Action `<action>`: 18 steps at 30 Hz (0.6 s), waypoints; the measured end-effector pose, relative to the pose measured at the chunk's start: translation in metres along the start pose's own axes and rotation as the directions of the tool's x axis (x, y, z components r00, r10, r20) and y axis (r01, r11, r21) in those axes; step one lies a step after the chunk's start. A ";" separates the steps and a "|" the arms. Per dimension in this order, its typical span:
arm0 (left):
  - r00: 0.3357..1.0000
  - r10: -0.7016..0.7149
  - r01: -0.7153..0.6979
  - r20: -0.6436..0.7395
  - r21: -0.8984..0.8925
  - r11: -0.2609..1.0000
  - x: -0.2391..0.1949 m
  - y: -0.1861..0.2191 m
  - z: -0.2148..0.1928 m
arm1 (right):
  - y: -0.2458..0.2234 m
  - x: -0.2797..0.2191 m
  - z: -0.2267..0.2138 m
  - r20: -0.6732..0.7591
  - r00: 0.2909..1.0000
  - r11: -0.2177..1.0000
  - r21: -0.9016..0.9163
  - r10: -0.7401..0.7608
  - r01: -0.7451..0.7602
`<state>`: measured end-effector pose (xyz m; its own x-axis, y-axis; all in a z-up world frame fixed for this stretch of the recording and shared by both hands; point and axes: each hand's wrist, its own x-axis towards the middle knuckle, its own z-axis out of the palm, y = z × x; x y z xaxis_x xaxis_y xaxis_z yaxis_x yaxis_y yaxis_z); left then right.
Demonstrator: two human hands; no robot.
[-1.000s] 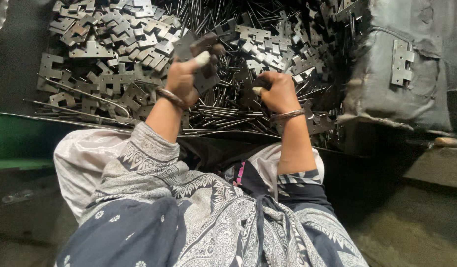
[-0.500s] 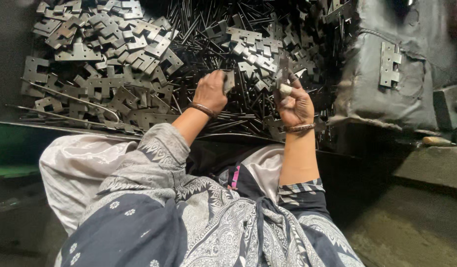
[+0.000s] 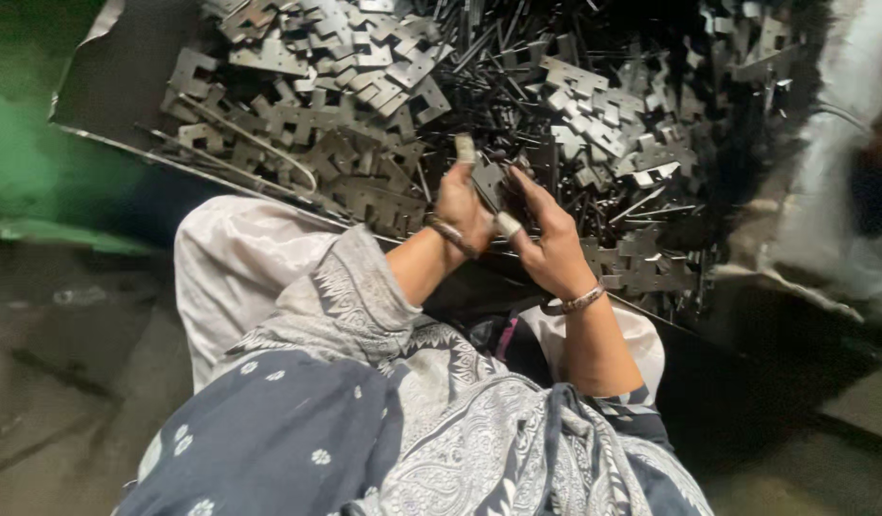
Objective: The person picks up metal plates and thin metal rods from a large bin and places the plates onto a work surface, occasionally clearing the area by moving a heavy cylindrical weight.
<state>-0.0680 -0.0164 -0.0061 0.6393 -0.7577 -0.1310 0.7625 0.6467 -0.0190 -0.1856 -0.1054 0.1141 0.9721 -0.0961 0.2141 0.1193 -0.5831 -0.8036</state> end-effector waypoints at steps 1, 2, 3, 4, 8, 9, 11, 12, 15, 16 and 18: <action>1.000 0.023 -0.023 -0.006 -0.003 1.000 0.000 -0.008 -0.001 | -0.002 0.000 0.005 0.020 1.000 1.000 0.009 -0.009 0.009; 0.993 0.004 0.024 -0.116 0.235 0.972 -0.001 -0.015 0.002 | 0.000 0.000 0.007 0.008 0.997 0.992 -0.103 -0.078 0.078; 0.975 0.001 0.104 -0.224 0.454 0.885 -0.004 -0.016 0.008 | 0.004 0.001 0.006 -0.007 0.989 0.965 -0.220 -0.150 0.145; 0.975 0.014 0.091 -0.223 0.454 0.886 -0.008 -0.013 0.017 | 0.011 0.003 0.006 0.001 0.987 0.964 -0.215 -0.159 0.156; 0.999 0.042 0.004 -0.010 0.988 0.154 -0.019 0.021 0.063 | 0.036 0.005 -0.028 -0.124 0.932 0.705 0.690 0.340 -0.165; 0.991 -0.099 -0.116 0.093 0.956 -0.268 -0.022 0.051 0.069 | 0.040 0.005 -0.041 -0.043 0.904 0.353 0.927 0.425 -0.123; 0.992 -0.072 -0.117 0.099 0.598 -0.793 -0.032 0.099 0.072 | 0.050 -0.002 -0.084 -0.154 0.821 0.378 0.922 0.549 -0.079; 1.000 -0.005 -0.005 0.001 0.413 -0.911 -0.034 0.124 0.071 | 0.061 -0.005 -0.113 -0.321 0.833 0.554 0.832 0.451 0.020; 0.996 -0.090 -0.091 0.013 0.127 -0.988 -0.054 0.171 0.051 | 0.119 -0.028 -0.218 -0.718 0.687 0.984 0.179 0.114 0.024; 0.994 -0.109 -0.110 0.016 0.126 -0.986 -0.054 0.179 0.048 | 0.146 -0.035 -0.250 -0.777 0.625 0.983 -0.161 -0.071 -0.088; 0.983 -0.171 -0.177 0.064 0.100 -0.979 -0.053 0.180 0.044 | 0.189 -0.067 -0.302 -0.642 0.663 0.551 -0.736 -0.385 -0.393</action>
<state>0.0399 0.1360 0.0415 0.5047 -0.8611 -0.0621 -0.8497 -0.5082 0.1405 -0.2891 -0.4529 0.1157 0.4685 -0.3573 0.8080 -0.4651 -0.8773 -0.1184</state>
